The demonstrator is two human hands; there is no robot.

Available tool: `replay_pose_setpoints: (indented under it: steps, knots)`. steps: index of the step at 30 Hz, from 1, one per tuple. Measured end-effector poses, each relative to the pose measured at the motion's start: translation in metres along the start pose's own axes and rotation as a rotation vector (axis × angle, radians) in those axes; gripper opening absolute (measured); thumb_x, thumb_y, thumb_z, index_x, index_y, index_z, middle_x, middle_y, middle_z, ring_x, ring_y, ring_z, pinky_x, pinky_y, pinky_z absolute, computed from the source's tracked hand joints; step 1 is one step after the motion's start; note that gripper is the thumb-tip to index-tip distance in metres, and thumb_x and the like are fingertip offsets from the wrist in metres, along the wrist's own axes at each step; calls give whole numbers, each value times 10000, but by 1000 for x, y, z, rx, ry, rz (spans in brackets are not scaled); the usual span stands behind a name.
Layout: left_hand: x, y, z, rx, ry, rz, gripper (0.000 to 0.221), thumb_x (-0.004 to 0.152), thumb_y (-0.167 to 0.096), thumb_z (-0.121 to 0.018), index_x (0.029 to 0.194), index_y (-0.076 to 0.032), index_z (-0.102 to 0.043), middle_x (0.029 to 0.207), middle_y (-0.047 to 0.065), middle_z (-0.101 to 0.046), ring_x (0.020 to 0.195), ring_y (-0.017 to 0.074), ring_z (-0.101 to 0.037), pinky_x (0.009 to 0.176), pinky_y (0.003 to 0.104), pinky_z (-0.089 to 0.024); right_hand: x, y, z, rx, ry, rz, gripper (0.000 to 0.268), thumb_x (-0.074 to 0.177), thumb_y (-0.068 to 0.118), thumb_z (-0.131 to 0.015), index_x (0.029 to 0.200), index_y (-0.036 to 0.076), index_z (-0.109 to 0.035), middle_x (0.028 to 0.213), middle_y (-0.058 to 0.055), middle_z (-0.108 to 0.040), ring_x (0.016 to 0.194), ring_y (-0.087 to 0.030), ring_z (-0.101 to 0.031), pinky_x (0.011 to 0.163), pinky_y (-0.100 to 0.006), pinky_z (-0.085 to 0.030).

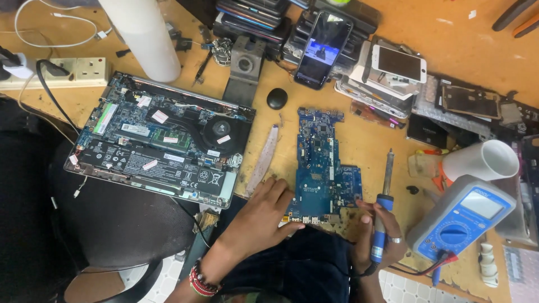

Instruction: Soldering electronic components onto a laptop motherboard at a repair bench.

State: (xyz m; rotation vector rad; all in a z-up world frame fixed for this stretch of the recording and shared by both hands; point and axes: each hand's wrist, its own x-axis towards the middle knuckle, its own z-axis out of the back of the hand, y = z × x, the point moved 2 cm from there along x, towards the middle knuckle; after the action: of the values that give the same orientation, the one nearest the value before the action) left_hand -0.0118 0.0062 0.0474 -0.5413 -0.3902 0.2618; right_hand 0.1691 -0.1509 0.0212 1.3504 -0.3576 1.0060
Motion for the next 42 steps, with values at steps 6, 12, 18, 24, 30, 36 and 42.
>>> replay_pose_setpoints:
  steps: [6, 12, 18, 24, 30, 36, 42]
  knots:
    - [3, 7, 3, 76, -53, 7, 681, 889, -654, -659, 1083, -4, -605, 1099, 147, -537, 1051, 320, -496, 934, 441, -432, -5, -7, 2, -37, -3, 7, 203, 1020, 137, -641, 1170, 2, -626, 995, -221, -737, 891, -323, -785, 764, -340, -621]
    - [10, 3, 17, -79, -126, 44, 681, 942, -657, -504, 1152, -12, -567, 1145, 147, -503, 1020, 307, -476, 866, 444, -438, -18, -29, 6, 2, -9, 0, 205, 1029, 218, -660, 1187, 95, -617, 1025, -150, -741, 921, -244, -783, 739, -291, -633]
    - [27, 1, 48, -60, -286, 41, 382, 987, -371, -637, 1127, -17, -603, 1141, 170, -580, 1064, 334, -552, 904, 457, -454, -19, -24, 7, -38, -13, -14, 203, 1007, 187, -688, 1173, 81, -642, 1081, -160, -741, 906, -251, -789, 777, -326, -653]
    - [57, 34, 60, 160, -36, -5, 363, 923, -289, -742, 1164, -24, -687, 1102, 130, -623, 1065, 295, -582, 950, 450, -487, -15, -19, 4, -78, -21, -10, 178, 989, 174, -706, 1126, 67, -665, 1061, -128, -752, 907, -237, -792, 755, -272, -626]
    - [112, 106, 36, 352, 59, -9, 325, 855, -187, -753, 1159, -77, -718, 1162, 145, -668, 1139, 358, -574, 987, 517, -474, -9, -15, 3, -124, -12, 40, 152, 1021, 169, -669, 1144, 81, -655, 1000, -133, -766, 893, -233, -793, 774, -310, -643]
    - [136, 128, 9, 419, 16, 64, 54, 830, -112, -758, 877, -92, -776, 966, 150, -648, 944, 356, -603, 801, 454, -540, 1, 1, 1, -109, -1, 36, 144, 1022, 138, -638, 1143, 61, -650, 981, -149, -762, 870, -234, -791, 769, -310, -634]
    - [139, 116, 15, 314, 48, 106, 373, 739, 280, -598, 907, -1, -776, 882, 156, -674, 820, 337, -695, 666, 392, -630, -6, -12, 5, -121, 19, 58, 160, 1026, 186, -647, 1153, 89, -647, 995, -147, -768, 883, -235, -796, 771, -326, -656]
